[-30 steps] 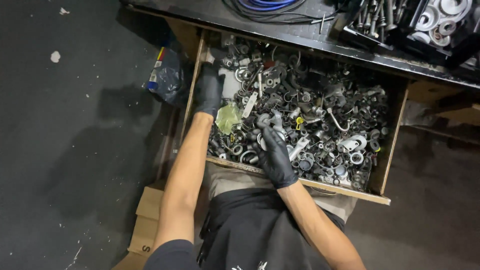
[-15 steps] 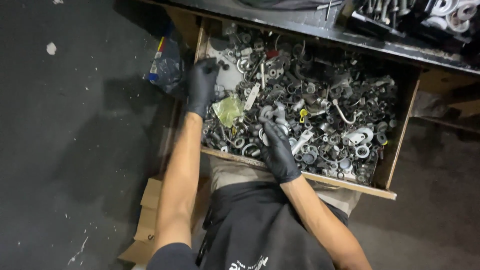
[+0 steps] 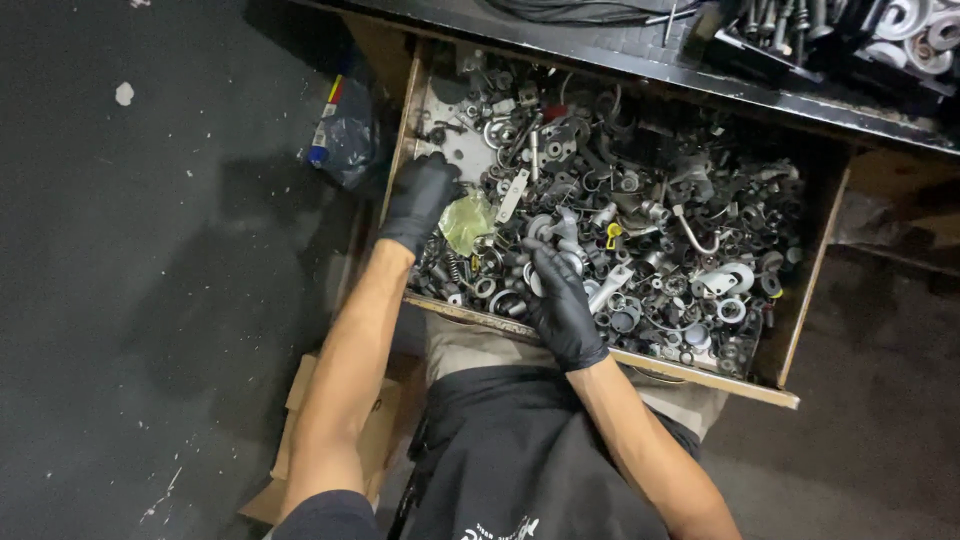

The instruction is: The person sorts through a drawer full of mixed metal hardware, picking up various items such as bolts, washers, and brackets. They examine the parts and place selected items into black trays on the workbench above the drawer.

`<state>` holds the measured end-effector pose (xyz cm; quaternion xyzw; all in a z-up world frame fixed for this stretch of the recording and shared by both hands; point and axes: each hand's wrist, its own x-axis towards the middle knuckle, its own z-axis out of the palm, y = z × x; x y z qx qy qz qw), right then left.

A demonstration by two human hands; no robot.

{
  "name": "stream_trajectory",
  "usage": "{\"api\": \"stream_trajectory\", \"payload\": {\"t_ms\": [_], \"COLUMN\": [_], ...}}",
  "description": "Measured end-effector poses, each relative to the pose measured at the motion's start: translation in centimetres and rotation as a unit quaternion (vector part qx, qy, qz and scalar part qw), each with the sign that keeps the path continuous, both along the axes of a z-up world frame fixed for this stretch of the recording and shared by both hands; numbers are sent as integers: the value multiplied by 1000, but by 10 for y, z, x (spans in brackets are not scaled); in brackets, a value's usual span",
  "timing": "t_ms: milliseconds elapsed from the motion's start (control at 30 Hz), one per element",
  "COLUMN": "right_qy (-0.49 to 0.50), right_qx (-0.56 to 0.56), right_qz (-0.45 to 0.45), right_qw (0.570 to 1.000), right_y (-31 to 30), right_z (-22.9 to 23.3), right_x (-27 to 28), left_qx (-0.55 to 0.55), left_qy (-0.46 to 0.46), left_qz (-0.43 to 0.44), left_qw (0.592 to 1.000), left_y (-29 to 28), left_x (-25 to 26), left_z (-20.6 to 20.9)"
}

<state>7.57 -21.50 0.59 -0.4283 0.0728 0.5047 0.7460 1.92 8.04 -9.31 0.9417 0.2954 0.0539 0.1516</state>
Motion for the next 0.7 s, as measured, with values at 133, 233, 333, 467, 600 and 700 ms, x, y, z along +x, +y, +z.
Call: {"api": "stream_trajectory", "payload": {"t_ms": [133,233,333,467,600,700], "right_qy": [8,-1,-6,43,104,63], "right_qx": [12,17,-2,-11,-7,-6], "right_qz": [-8,-8,-11,-8,-2,18], "right_qw": [1000,1000,1000,999,995,998], "right_y": [-3,1,-2,8,20,24], "right_z": [-17,-14,-2,21,32,19], "right_x": [1,0,-2,-3,-9,-21], "left_qx": [105,156,25,-259,-392,-347], "left_qy": [91,95,-10,-238,-277,-268], "left_qz": [-39,-41,3,103,143,53], "left_qw": [990,982,1000,930,865,897], "left_y": [7,1,-36,-88,-155,-178], "left_x": [1,1,-7,-31,-64,-73], "left_z": [-41,-25,23,93,139,180]}}
